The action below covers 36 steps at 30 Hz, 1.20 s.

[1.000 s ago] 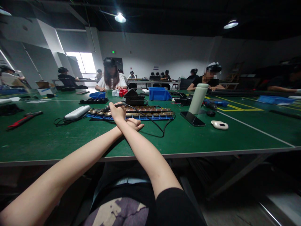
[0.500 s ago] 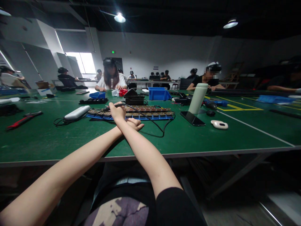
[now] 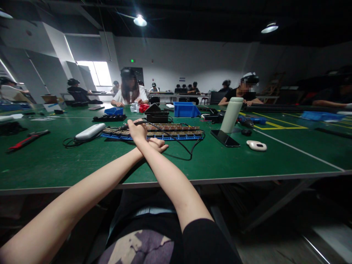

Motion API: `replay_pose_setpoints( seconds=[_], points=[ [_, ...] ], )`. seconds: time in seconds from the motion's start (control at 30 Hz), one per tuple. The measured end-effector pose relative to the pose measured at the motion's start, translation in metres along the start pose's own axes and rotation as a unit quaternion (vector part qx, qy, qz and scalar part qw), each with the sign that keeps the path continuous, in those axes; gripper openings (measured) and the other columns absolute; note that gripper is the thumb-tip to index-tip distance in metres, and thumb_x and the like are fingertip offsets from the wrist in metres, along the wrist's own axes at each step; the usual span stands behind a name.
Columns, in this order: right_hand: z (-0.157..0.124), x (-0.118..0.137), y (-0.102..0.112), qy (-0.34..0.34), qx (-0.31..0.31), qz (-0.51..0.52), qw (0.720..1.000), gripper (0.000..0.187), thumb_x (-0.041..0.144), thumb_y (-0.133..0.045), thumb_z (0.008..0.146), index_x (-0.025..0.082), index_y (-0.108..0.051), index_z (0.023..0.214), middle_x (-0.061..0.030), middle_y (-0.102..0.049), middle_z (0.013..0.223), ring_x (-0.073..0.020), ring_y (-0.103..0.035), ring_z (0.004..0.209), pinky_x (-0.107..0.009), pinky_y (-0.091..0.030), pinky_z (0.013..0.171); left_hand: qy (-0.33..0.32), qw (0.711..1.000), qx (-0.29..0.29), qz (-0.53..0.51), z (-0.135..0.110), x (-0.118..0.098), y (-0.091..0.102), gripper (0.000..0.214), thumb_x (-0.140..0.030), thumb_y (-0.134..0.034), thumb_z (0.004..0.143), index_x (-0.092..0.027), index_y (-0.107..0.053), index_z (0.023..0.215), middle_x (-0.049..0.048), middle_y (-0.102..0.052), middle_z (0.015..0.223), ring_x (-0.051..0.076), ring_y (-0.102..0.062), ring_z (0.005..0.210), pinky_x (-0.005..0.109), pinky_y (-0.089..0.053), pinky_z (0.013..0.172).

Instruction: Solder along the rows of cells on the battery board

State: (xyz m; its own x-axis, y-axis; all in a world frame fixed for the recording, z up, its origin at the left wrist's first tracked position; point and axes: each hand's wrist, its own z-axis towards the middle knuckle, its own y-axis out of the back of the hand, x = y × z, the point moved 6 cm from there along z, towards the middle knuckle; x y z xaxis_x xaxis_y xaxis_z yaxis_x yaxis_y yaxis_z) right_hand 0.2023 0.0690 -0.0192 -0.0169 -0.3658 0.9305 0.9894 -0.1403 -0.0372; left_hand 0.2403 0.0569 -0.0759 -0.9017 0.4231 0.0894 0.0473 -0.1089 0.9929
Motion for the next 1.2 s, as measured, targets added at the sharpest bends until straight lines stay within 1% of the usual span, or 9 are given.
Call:
replay_pose_setpoints(
  seconds=[0.1,0.27,0.5,0.6,0.77,0.9,1.1,1.2],
  points=[
    [0.0,0.0,-0.001,-0.001,0.005,-0.005,1.0,0.016,0.035,-0.057,0.072,0.023,-0.049,0.066,0.0078,-0.05,0.047,-0.0126,-0.056,0.05,-0.025,-0.048,0.058,-0.012,1.0,0.003,0.018,-0.002,-0.004,0.004,0.044,-0.052,-0.033,0.092,-0.017,-0.059,0.099,0.0051,-0.065,0.086,0.02,-0.061,0.082,0.03,-0.043,0.079],
    [0.0,0.001,-0.001,-0.004,0.008,-0.006,1.0,0.015,0.034,-0.057,0.073,0.023,-0.048,0.067,0.0081,-0.051,0.047,-0.0124,-0.056,0.048,-0.024,-0.047,0.056,-0.019,0.999,-0.002,0.03,-0.003,-0.007,0.008,0.044,-0.05,-0.033,0.092,-0.016,-0.059,0.097,0.0049,-0.064,0.082,0.02,-0.061,0.079,0.031,-0.043,0.079],
    [-0.005,0.009,0.001,-0.003,0.012,0.004,1.0,0.014,0.032,-0.055,0.074,0.022,-0.047,0.068,0.008,-0.052,0.048,-0.0122,-0.057,0.047,-0.022,-0.046,0.051,-0.035,0.999,-0.01,0.029,-0.003,-0.006,0.008,0.045,-0.047,-0.034,0.092,-0.012,-0.06,0.096,0.0071,-0.063,0.08,0.02,-0.06,0.075,0.03,-0.042,0.073],
    [-0.004,0.01,0.002,0.002,0.005,0.001,1.0,0.013,0.032,-0.054,0.074,0.023,-0.047,0.068,0.0077,-0.052,0.047,-0.0132,-0.058,0.048,-0.024,-0.047,0.054,-0.039,0.999,-0.007,0.017,-0.001,-0.005,0.007,0.045,-0.048,-0.034,0.092,-0.013,-0.061,0.095,0.0069,-0.063,0.08,0.02,-0.06,0.074,0.03,-0.042,0.071],
    [0.001,0.006,0.004,0.001,-0.019,-0.008,1.0,0.014,0.036,-0.054,0.074,0.023,-0.05,0.07,0.0062,-0.053,0.049,-0.0156,-0.061,0.057,-0.027,-0.05,0.062,-0.049,0.999,-0.013,0.02,0.003,-0.004,0.005,0.044,-0.048,-0.033,0.092,-0.014,-0.061,0.094,0.0048,-0.063,0.079,0.018,-0.059,0.074,0.029,-0.042,0.072],
    [0.004,0.007,0.008,0.007,-0.038,-0.017,0.999,0.015,0.037,-0.054,0.073,0.023,-0.052,0.069,0.0048,-0.055,0.053,-0.0156,-0.062,0.062,-0.028,-0.05,0.067,-0.057,0.998,-0.013,0.019,0.003,-0.005,0.005,0.043,-0.047,-0.033,0.092,-0.015,-0.061,0.092,0.0036,-0.061,0.074,0.016,-0.057,0.07,0.028,-0.042,0.073],
    [0.005,0.011,0.016,0.004,-0.05,-0.034,0.998,0.019,0.041,-0.053,0.073,0.022,-0.053,0.067,0.0017,-0.059,0.059,-0.017,-0.063,0.067,-0.03,-0.049,0.071,-0.068,0.997,-0.017,0.024,0.002,-0.007,0.008,0.04,-0.044,-0.035,0.092,-0.015,-0.061,0.086,-0.0009,-0.049,0.062,0.014,-0.048,0.06,0.027,-0.04,0.069],
    [0.006,0.013,0.021,0.01,-0.066,-0.05,0.996,0.021,0.042,-0.053,0.072,0.022,-0.054,0.066,0.0001,-0.061,0.063,-0.0181,-0.063,0.071,-0.031,-0.049,0.073,-0.072,0.997,-0.018,0.021,0.001,-0.008,0.009,0.038,-0.042,-0.036,0.092,-0.015,-0.061,0.085,-0.0021,-0.045,0.059,0.013,-0.043,0.057,0.027,-0.039,0.067]
  ],
)
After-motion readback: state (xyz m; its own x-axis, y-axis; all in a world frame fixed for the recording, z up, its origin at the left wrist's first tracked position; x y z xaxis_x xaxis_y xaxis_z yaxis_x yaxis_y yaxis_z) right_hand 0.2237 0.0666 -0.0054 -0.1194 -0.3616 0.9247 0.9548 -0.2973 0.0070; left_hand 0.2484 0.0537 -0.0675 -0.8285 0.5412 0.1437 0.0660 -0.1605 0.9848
